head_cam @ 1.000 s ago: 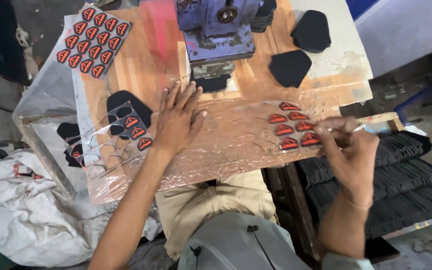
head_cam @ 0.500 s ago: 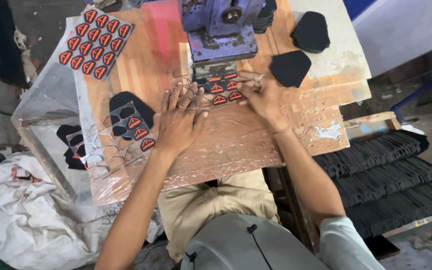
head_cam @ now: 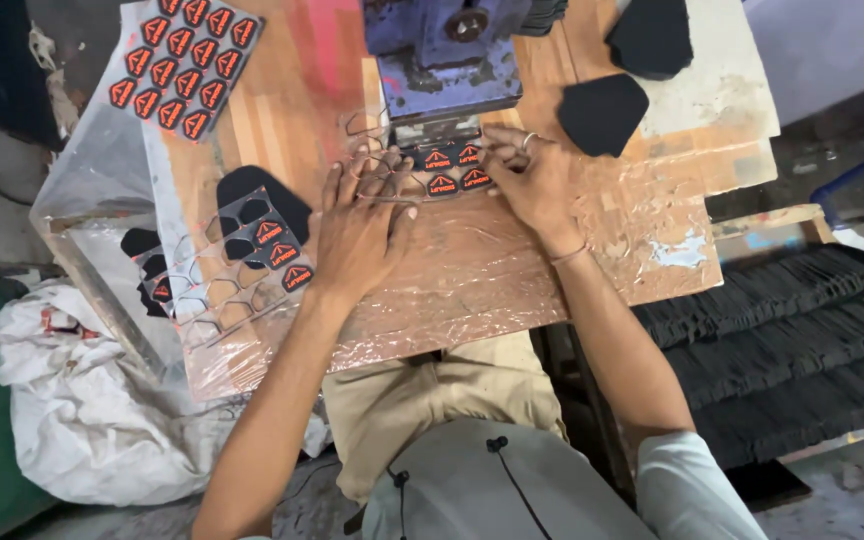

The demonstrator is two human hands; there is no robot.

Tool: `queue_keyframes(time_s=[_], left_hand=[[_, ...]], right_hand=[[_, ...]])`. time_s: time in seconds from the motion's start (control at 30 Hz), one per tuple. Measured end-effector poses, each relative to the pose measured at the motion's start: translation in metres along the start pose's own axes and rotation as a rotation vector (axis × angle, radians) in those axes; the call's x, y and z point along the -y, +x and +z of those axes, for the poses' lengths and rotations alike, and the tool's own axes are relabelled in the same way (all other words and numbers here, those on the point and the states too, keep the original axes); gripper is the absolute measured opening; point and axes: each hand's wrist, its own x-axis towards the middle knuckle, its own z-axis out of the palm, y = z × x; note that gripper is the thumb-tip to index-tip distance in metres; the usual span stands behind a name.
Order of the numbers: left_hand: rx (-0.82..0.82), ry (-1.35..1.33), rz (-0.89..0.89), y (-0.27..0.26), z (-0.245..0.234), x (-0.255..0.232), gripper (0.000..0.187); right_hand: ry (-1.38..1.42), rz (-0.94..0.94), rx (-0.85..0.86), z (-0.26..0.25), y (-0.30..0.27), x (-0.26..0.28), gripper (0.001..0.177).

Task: The person places small black fabric pieces under a press machine and applies orange triangular stickers to them. They repeatedly pick up the fabric, position it, press it, and then remove the finished items to a pile on the table.

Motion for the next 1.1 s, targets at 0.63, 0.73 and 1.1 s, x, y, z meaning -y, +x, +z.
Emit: queue_keyframes(time_s=[0.63, 0.73, 1.1], left_hand=[[-0.006, 0.01, 0.014, 0.003, -0.004, -0.001, 0.057], [-0.062, 0.035, 0.071, -0.004, -0.015, 0.001, 0.055], [0.021, -0.212, -0.789, -0.141, -0.13, 0.145, 0.05]], right_hand=[[0.024, 0.01, 0.017, -0.004, 0.004, 0.016, 0.034], [0.068, 0.035, 0.065, -0.009, -0.007, 0.008, 0.033], [-0.24, 0.028, 0.078, -0.05, -0.11, 0.063, 0.022]])
